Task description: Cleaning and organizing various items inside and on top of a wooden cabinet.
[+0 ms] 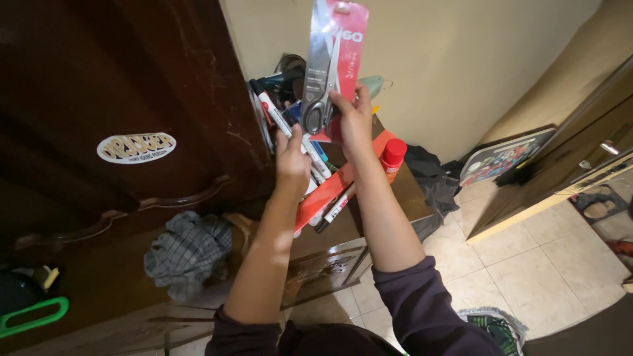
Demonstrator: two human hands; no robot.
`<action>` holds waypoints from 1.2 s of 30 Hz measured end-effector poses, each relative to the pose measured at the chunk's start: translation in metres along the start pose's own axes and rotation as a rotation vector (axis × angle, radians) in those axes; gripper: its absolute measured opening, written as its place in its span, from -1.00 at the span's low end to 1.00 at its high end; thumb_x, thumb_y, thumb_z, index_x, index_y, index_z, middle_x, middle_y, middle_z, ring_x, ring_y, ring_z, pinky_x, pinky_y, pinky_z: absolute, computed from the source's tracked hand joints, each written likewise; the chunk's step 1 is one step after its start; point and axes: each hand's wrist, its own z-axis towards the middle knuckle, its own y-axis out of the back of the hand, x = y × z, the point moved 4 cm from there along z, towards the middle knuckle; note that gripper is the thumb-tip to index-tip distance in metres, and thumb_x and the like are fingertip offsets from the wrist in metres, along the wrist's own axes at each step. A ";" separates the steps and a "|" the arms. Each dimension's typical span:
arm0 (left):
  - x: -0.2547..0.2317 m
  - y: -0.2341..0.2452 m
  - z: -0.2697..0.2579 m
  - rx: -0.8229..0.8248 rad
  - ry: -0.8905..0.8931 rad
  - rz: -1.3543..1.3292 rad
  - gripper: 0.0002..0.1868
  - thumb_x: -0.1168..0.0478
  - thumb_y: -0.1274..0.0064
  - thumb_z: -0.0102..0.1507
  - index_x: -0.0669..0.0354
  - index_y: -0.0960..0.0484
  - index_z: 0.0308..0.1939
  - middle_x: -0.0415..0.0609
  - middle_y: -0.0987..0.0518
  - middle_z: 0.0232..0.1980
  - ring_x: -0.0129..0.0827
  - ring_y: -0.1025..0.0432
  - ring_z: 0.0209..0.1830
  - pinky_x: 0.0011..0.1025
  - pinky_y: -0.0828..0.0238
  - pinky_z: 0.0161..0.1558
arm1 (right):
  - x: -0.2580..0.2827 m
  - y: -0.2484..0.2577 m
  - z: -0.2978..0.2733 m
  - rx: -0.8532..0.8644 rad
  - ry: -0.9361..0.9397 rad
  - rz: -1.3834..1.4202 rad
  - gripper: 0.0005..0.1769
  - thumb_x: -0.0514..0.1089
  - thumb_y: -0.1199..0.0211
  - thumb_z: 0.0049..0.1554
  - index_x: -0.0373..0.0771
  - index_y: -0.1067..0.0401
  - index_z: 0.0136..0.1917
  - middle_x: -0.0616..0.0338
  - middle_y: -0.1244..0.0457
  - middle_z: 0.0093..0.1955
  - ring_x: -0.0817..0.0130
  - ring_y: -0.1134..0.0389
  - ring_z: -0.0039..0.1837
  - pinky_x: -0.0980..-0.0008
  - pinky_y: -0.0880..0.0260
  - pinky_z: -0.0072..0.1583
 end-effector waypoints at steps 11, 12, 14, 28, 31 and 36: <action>0.006 -0.012 0.012 -0.056 -0.221 0.208 -0.63 0.11 0.18 0.51 0.24 -0.26 0.31 0.03 -0.56 -0.05 -0.35 -0.50 -0.15 -0.34 -0.49 -0.02 | 0.036 0.000 -0.014 -0.119 0.514 -0.181 -0.62 -0.30 -0.24 0.34 -0.27 -0.17 0.34 0.12 -0.30 0.20 0.39 -0.33 0.24 0.41 -0.33 0.31; 0.010 -0.010 0.016 -0.075 -0.205 0.236 -0.66 0.13 0.18 0.51 0.26 -0.27 0.28 0.03 -0.56 -0.09 -0.36 -0.49 -0.18 -0.34 -0.47 -0.07 | 0.042 -0.003 -0.018 -0.148 0.560 -0.269 -0.61 -0.29 -0.24 0.34 -0.27 -0.16 0.34 0.12 -0.30 0.20 0.38 -0.34 0.24 0.40 -0.34 0.30; -0.009 -0.029 0.010 -0.053 -0.267 0.255 -0.65 0.17 0.16 0.46 0.19 -0.24 0.29 -0.02 -0.54 -0.08 -0.39 -0.48 -0.17 -0.36 -0.48 -0.06 | 0.042 -0.006 -0.020 -0.163 0.528 -0.379 -0.61 -0.28 -0.26 0.31 -0.27 -0.18 0.32 0.10 -0.34 0.15 0.36 -0.38 0.18 0.38 -0.38 0.23; -0.017 -0.065 0.029 0.151 -0.391 0.295 -0.77 0.31 0.13 0.48 0.24 -0.31 0.21 -0.05 -0.57 0.00 -0.39 -0.50 0.00 -0.36 -0.46 0.14 | 0.057 -0.008 -0.035 -0.343 0.581 -0.681 -0.58 -0.29 -0.26 0.26 -0.31 -0.17 0.31 -0.16 -0.38 0.07 -0.05 -0.49 0.13 0.18 -0.45 0.14; 0.000 -0.063 0.034 0.142 -0.293 0.355 -0.64 0.33 0.11 0.44 0.25 -0.27 0.30 -0.03 -0.61 0.01 -0.37 -0.53 0.00 -0.37 -0.47 0.11 | 0.062 -0.009 -0.038 -0.354 0.627 -0.686 -0.57 -0.30 -0.23 0.28 -0.33 -0.15 0.34 -0.22 -0.35 0.13 -0.11 -0.47 0.20 0.15 -0.44 0.19; 0.017 -0.055 0.039 0.209 -0.351 0.457 -0.52 0.37 0.06 0.45 0.27 -0.22 0.44 -0.03 -0.58 0.10 -0.38 -0.47 0.09 -0.39 -0.40 0.20 | 0.061 -0.006 -0.034 -0.367 0.610 -0.718 -0.55 -0.34 -0.23 0.23 -0.32 -0.16 0.34 -0.23 -0.35 0.16 -0.12 -0.45 0.21 0.14 -0.43 0.20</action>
